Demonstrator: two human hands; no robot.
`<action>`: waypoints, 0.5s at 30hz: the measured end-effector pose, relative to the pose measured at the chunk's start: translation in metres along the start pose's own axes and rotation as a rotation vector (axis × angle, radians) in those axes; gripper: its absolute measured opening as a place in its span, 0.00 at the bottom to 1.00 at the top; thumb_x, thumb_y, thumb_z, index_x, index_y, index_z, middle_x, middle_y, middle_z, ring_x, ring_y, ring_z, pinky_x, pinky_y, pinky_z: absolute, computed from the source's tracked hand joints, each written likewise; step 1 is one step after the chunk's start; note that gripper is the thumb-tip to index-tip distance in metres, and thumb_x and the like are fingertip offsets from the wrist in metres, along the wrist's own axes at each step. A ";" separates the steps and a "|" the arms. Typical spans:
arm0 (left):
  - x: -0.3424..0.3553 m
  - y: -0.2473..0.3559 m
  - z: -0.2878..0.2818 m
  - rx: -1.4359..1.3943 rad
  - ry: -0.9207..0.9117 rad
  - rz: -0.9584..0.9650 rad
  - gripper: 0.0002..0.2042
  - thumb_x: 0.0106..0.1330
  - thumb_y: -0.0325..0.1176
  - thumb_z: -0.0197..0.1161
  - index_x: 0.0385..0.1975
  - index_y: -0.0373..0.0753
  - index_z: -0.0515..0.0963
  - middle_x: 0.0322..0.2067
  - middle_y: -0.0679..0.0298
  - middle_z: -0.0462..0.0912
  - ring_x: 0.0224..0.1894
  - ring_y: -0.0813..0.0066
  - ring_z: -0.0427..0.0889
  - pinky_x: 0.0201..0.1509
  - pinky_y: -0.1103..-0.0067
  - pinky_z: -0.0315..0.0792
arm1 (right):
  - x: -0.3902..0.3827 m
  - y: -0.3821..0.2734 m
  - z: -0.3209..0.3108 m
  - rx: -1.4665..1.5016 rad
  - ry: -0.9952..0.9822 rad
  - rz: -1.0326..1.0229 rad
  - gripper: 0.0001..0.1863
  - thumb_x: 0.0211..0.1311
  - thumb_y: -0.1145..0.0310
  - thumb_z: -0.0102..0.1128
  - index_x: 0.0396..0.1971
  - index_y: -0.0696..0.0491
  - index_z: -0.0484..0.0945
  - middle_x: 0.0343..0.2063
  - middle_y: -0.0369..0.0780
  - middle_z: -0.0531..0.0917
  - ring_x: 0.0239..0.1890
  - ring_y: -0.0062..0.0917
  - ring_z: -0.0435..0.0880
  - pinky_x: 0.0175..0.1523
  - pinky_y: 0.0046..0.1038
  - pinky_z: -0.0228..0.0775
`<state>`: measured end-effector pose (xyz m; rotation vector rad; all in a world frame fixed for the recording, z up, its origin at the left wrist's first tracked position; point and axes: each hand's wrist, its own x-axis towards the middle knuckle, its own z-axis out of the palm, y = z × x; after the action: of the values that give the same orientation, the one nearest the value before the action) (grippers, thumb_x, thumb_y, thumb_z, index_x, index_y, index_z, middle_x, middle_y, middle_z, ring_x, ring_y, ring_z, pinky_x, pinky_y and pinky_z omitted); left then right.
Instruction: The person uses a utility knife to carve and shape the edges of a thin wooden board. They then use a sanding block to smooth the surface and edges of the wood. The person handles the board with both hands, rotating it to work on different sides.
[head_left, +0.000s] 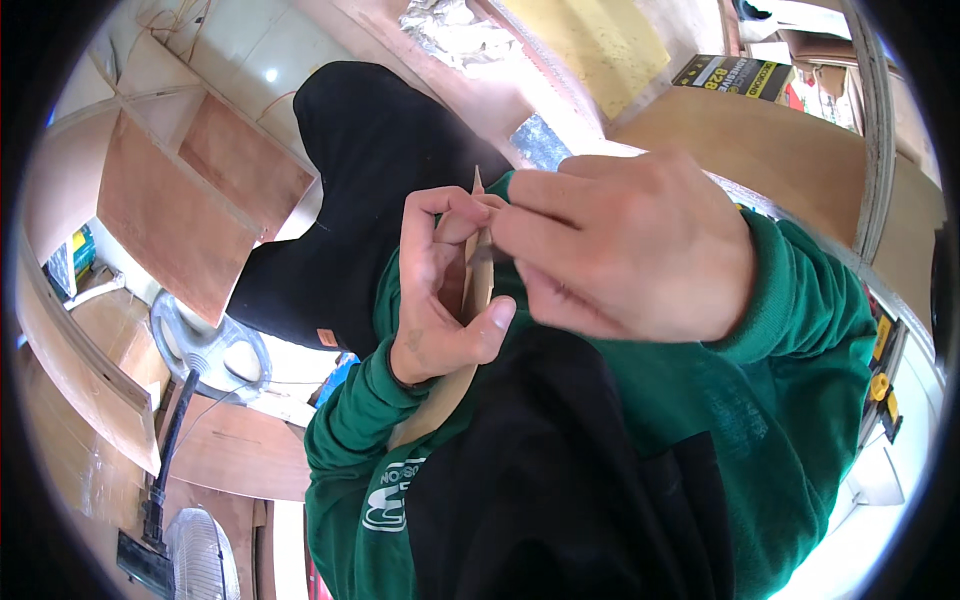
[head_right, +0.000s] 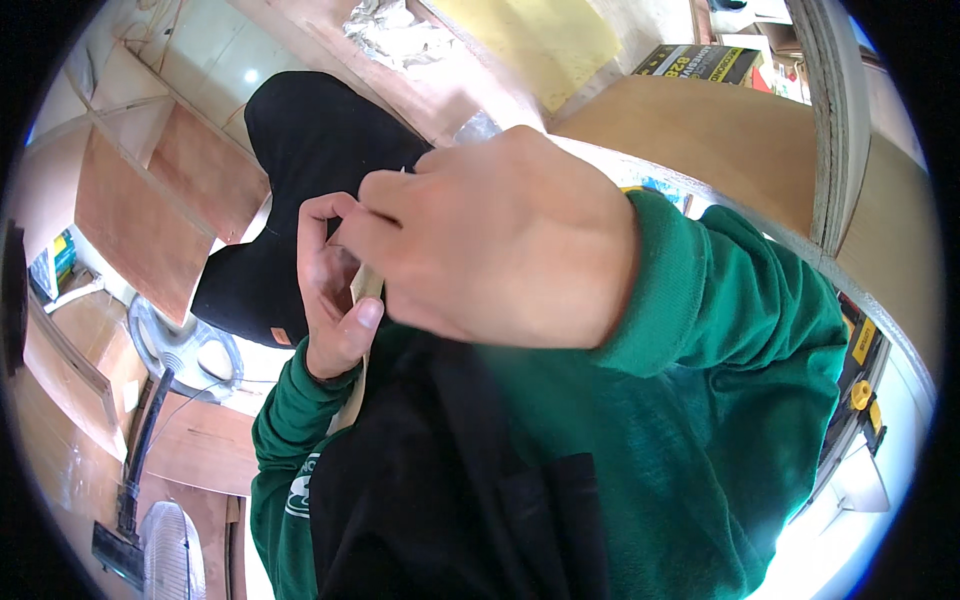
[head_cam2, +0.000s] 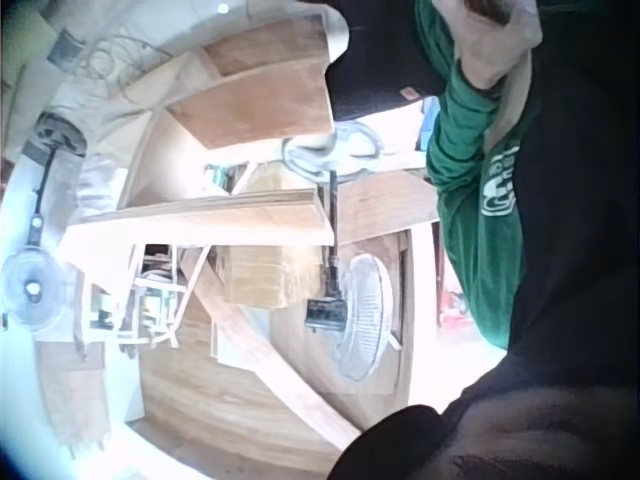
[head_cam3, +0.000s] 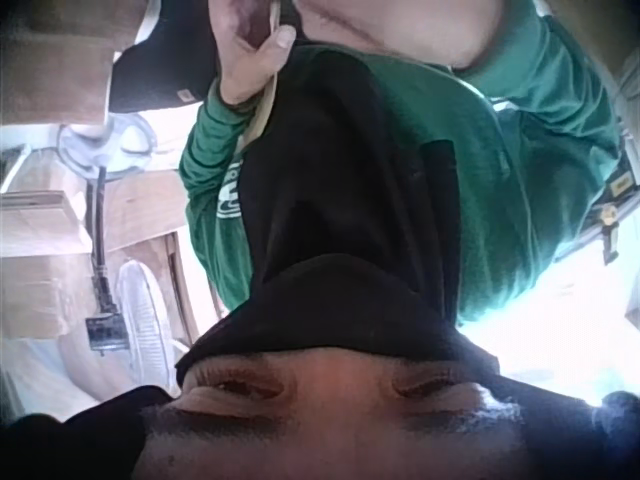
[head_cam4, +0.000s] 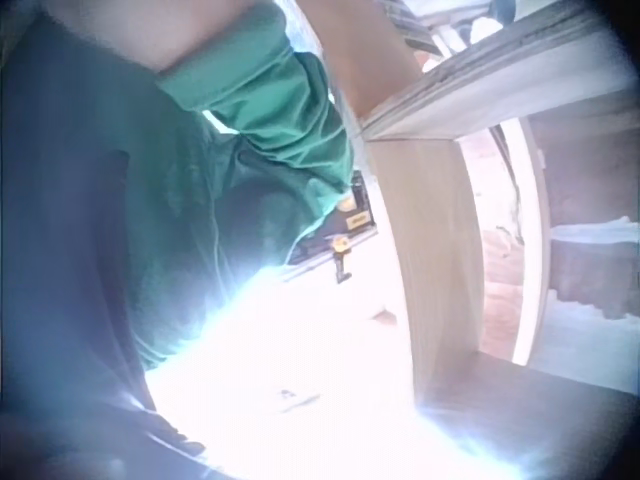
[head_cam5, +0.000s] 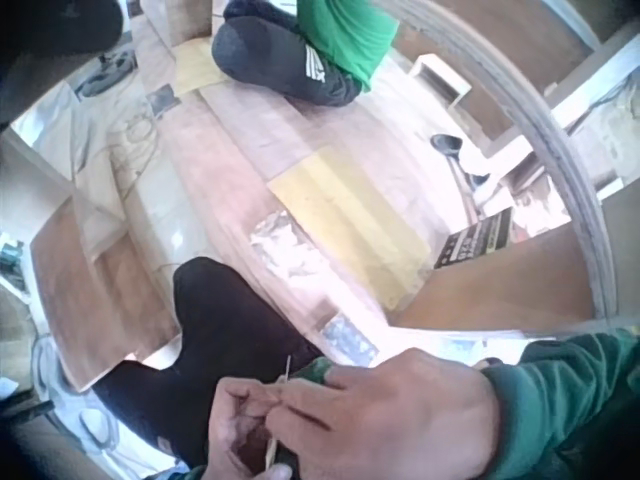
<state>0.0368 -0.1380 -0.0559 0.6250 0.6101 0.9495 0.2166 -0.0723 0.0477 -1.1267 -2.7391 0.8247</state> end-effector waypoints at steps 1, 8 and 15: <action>0.001 0.000 0.000 0.001 -0.005 0.017 0.33 0.51 0.30 0.68 0.54 0.38 0.56 0.51 0.55 0.69 0.55 0.69 0.69 0.64 0.72 0.61 | -0.001 -0.003 -0.003 0.047 0.005 -0.008 0.11 0.47 0.71 0.65 0.33 0.52 0.75 0.29 0.36 0.76 0.25 0.30 0.80 0.24 0.32 0.70; 0.001 0.002 0.002 -0.042 0.043 -0.017 0.32 0.53 0.31 0.67 0.55 0.37 0.56 0.51 0.54 0.70 0.54 0.69 0.70 0.65 0.72 0.59 | 0.000 0.001 0.003 0.024 0.037 0.127 0.10 0.54 0.71 0.63 0.35 0.54 0.75 0.28 0.37 0.76 0.26 0.32 0.80 0.26 0.33 0.71; 0.002 0.002 0.001 -0.017 0.055 -0.016 0.33 0.50 0.26 0.65 0.56 0.38 0.56 0.52 0.54 0.69 0.55 0.68 0.69 0.65 0.71 0.59 | -0.008 0.000 0.018 -0.019 0.020 0.127 0.13 0.51 0.72 0.64 0.39 0.54 0.76 0.28 0.37 0.75 0.28 0.31 0.80 0.26 0.33 0.71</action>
<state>0.0373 -0.1359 -0.0543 0.5802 0.6544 0.9587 0.2180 -0.0863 0.0331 -1.3175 -2.6877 0.7973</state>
